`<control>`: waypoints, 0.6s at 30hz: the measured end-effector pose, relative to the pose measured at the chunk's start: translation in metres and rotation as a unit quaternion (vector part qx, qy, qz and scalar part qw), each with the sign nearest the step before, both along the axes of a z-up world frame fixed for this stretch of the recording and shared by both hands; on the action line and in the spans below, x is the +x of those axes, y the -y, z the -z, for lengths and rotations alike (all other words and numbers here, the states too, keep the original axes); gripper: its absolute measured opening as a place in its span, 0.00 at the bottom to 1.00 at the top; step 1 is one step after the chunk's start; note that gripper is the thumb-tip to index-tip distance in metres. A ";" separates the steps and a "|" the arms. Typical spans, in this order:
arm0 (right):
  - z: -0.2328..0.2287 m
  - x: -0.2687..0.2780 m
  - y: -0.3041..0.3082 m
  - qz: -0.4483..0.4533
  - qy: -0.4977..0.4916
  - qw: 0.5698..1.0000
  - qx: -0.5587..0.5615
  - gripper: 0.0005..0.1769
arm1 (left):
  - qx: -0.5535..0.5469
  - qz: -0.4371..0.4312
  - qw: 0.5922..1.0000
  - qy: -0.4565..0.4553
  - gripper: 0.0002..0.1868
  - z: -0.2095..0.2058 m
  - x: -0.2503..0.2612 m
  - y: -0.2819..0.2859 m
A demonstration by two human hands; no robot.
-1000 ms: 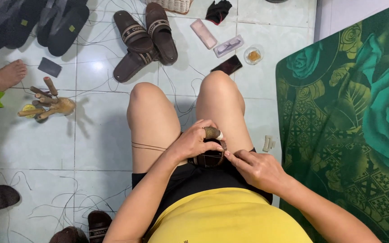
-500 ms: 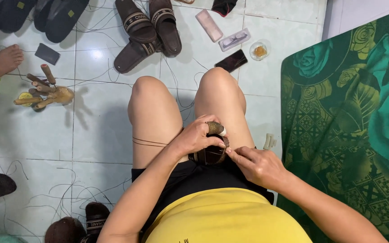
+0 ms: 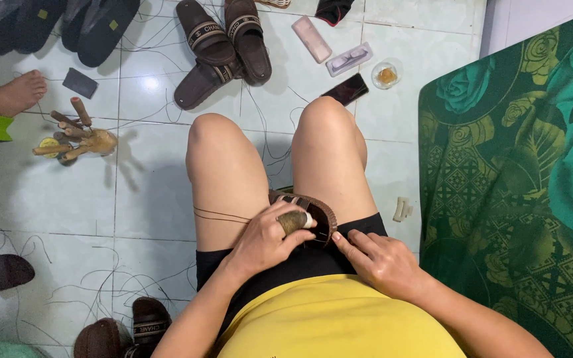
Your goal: Hand-stitching the strap of a sandal using a specialized hook tool and thread.
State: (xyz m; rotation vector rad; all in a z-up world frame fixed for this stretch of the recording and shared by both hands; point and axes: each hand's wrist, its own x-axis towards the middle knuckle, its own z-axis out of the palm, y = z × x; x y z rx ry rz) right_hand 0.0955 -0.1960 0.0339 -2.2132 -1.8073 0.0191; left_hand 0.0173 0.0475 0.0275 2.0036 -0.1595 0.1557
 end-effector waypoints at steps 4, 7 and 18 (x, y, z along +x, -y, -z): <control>-0.001 0.003 -0.003 0.015 0.003 1.000 0.008 0.25 | 0.207 -0.013 0.978 0.032 0.07 0.014 -0.023 0.014; 0.005 0.005 0.001 0.018 0.006 1.000 0.003 0.26 | 0.200 -0.012 0.980 0.001 0.10 0.016 -0.025 0.018; -0.009 0.009 -0.016 0.046 0.023 0.994 0.097 0.16 | -0.316 -0.052 0.944 -0.073 0.03 -0.017 -0.013 0.029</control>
